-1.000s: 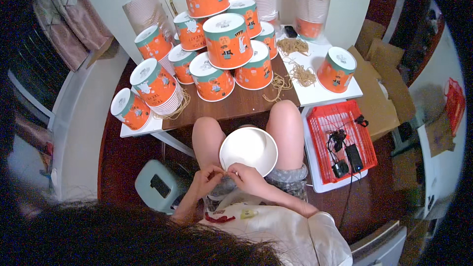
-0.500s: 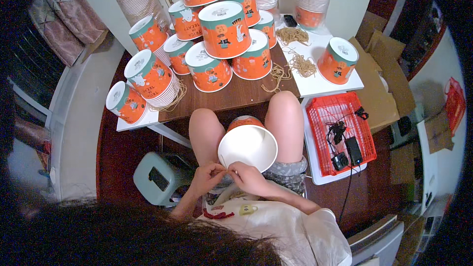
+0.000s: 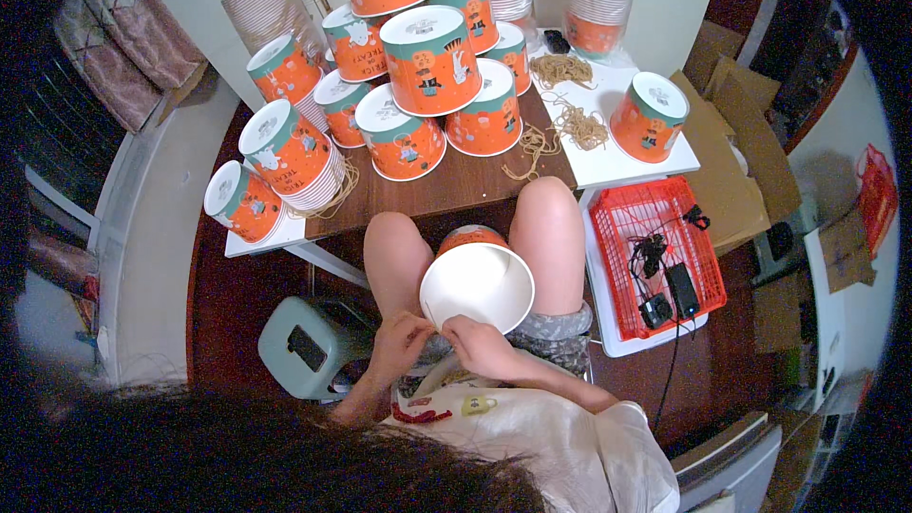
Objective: Threading and securing string handles onto paper buckets.
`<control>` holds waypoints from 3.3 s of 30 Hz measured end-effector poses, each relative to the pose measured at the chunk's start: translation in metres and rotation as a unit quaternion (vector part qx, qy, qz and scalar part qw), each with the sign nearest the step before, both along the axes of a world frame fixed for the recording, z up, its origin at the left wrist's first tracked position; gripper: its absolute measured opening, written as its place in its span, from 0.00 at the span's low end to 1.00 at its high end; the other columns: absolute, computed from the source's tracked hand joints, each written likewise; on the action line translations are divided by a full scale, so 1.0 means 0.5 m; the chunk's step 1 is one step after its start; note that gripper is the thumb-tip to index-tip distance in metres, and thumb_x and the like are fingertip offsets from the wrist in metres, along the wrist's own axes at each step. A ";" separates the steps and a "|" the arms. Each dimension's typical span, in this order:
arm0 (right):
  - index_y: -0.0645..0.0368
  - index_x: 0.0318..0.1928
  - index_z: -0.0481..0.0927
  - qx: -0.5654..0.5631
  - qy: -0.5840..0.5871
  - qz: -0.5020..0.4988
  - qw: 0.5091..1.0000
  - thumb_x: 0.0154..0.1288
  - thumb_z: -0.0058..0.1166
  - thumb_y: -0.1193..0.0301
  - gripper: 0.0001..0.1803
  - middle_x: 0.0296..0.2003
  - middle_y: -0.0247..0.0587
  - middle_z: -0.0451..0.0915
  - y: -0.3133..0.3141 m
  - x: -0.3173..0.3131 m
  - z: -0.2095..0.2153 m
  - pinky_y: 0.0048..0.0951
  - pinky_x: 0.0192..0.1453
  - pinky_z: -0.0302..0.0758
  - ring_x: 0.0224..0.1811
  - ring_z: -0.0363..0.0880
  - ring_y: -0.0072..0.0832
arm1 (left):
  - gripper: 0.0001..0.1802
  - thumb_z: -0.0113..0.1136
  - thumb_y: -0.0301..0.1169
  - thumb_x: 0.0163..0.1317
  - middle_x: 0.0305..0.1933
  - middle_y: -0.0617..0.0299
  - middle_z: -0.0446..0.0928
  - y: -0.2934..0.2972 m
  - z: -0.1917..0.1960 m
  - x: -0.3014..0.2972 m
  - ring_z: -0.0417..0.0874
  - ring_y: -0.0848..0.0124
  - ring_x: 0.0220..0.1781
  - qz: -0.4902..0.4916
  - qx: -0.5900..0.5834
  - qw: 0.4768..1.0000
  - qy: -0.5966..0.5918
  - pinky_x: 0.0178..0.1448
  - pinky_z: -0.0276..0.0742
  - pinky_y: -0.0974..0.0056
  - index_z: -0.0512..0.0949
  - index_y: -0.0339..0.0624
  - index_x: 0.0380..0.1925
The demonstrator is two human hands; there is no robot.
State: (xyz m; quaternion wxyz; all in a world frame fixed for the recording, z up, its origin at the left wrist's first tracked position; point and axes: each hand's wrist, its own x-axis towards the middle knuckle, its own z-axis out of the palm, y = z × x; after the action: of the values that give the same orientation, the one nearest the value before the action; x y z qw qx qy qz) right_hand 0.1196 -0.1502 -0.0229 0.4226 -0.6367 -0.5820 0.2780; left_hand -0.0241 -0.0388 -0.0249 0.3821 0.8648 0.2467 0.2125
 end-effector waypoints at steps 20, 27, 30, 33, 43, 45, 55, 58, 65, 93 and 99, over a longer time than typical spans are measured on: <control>0.56 0.29 0.74 -0.030 -0.051 0.206 0.977 0.55 0.48 0.67 0.07 0.22 0.45 0.74 -0.035 -0.037 -0.014 0.38 0.26 0.70 0.22 0.73 0.41 | 0.07 0.55 0.30 0.54 0.25 0.69 0.75 -0.068 -0.024 -0.079 0.71 0.80 0.27 0.127 -0.568 0.813 0.027 0.32 0.65 0.75 0.76 0.39 0.29; 0.58 0.29 0.72 -0.018 -0.102 0.221 0.970 0.55 0.48 0.67 0.07 0.20 0.45 0.73 -0.034 -0.038 -0.034 0.40 0.24 0.70 0.20 0.73 0.41 | 0.05 0.56 0.32 0.53 0.26 0.70 0.75 -0.079 -0.042 -0.080 0.71 0.81 0.28 0.129 -0.630 0.763 0.064 0.32 0.64 0.76 0.77 0.44 0.27; 0.58 0.27 0.72 -0.025 -0.107 0.230 0.967 0.54 0.48 0.67 0.07 0.20 0.45 0.73 -0.033 -0.036 -0.022 0.40 0.25 0.69 0.21 0.73 0.41 | 0.05 0.56 0.31 0.53 0.25 0.69 0.74 -0.079 -0.036 -0.076 0.71 0.81 0.27 0.154 -0.651 0.742 0.052 0.32 0.64 0.75 0.77 0.43 0.26; 0.58 0.26 0.71 -0.023 -0.107 0.261 0.959 0.53 0.48 0.68 0.07 0.20 0.44 0.72 -0.029 -0.034 -0.022 0.39 0.27 0.69 0.23 0.73 0.40 | 0.05 0.55 0.30 0.53 0.24 0.68 0.73 -0.074 -0.049 -0.072 0.71 0.80 0.26 0.163 -0.673 0.721 0.030 0.31 0.64 0.75 0.77 0.42 0.25; 0.63 0.26 0.71 -0.021 0.026 0.439 0.898 0.50 0.46 0.65 0.12 0.25 0.50 0.74 -0.026 -0.035 -0.044 0.37 0.32 0.67 0.29 0.73 0.43 | 0.08 0.53 0.31 0.53 0.16 0.68 0.67 -0.014 -0.076 -0.019 0.64 0.80 0.16 0.161 -0.691 0.704 -0.039 0.17 0.54 0.74 0.72 0.41 0.18; 0.64 0.25 0.70 -0.019 0.056 0.452 0.890 0.50 0.46 0.65 0.12 0.24 0.51 0.73 -0.022 -0.033 -0.042 0.37 0.31 0.66 0.28 0.73 0.44 | 0.09 0.52 0.31 0.53 0.16 0.68 0.67 -0.007 -0.077 -0.005 0.64 0.80 0.16 0.172 -0.682 0.711 -0.032 0.16 0.53 0.74 0.72 0.41 0.18; 0.69 0.21 0.62 0.048 0.227 0.539 0.810 0.57 0.43 0.66 0.17 0.17 0.53 0.62 0.011 -0.004 0.019 0.37 0.26 0.60 0.21 0.65 0.47 | 0.04 0.57 0.28 0.51 0.18 0.69 0.68 0.003 -0.051 0.011 0.62 0.82 0.16 0.174 -0.660 0.730 -0.021 0.15 0.51 0.76 0.74 0.40 0.21; 0.68 0.23 0.64 0.044 0.198 0.547 0.813 0.54 0.43 0.69 0.12 0.19 0.52 0.64 0.008 -0.005 0.027 0.37 0.28 0.60 0.23 0.65 0.46 | 0.05 0.56 0.29 0.52 0.18 0.69 0.69 0.002 -0.052 0.011 0.63 0.82 0.16 0.160 -0.645 0.747 -0.016 0.17 0.52 0.76 0.74 0.40 0.21; 0.65 0.23 0.67 0.120 0.201 0.475 0.849 0.58 0.44 0.70 0.11 0.18 0.47 0.66 -0.023 0.021 0.073 0.36 0.27 0.63 0.23 0.67 0.45 | 0.07 0.55 0.31 0.53 0.18 0.68 0.70 -0.001 -0.079 -0.005 0.64 0.80 0.16 0.147 -0.634 0.758 -0.044 0.18 0.56 0.75 0.73 0.40 0.21; 0.59 0.17 0.70 0.065 0.480 0.104 0.869 0.61 0.41 0.58 0.21 0.12 0.33 0.67 -0.114 0.100 0.098 0.31 0.20 0.60 0.14 0.64 0.28 | 0.03 0.53 0.30 0.41 0.26 0.65 0.71 0.049 0.106 0.302 0.75 0.70 0.29 -0.319 0.477 0.817 0.052 0.31 0.72 0.65 0.73 0.47 0.20; 0.53 0.21 0.63 0.166 0.825 0.095 0.531 0.64 0.34 0.61 0.16 0.09 0.27 0.51 -0.018 0.104 0.101 0.21 0.16 0.48 0.11 0.48 0.18 | 0.05 0.54 0.31 0.47 0.27 0.64 0.72 0.048 0.127 0.235 0.74 0.66 0.33 -0.140 0.349 0.913 -0.156 0.37 0.69 0.64 0.75 0.44 0.25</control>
State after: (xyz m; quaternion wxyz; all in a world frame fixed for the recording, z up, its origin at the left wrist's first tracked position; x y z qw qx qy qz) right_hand 0.1716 -0.1594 0.0277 0.7839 0.0166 -0.0671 0.6171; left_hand 0.0934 -0.0148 0.0387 0.1153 0.9247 -0.0300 0.3615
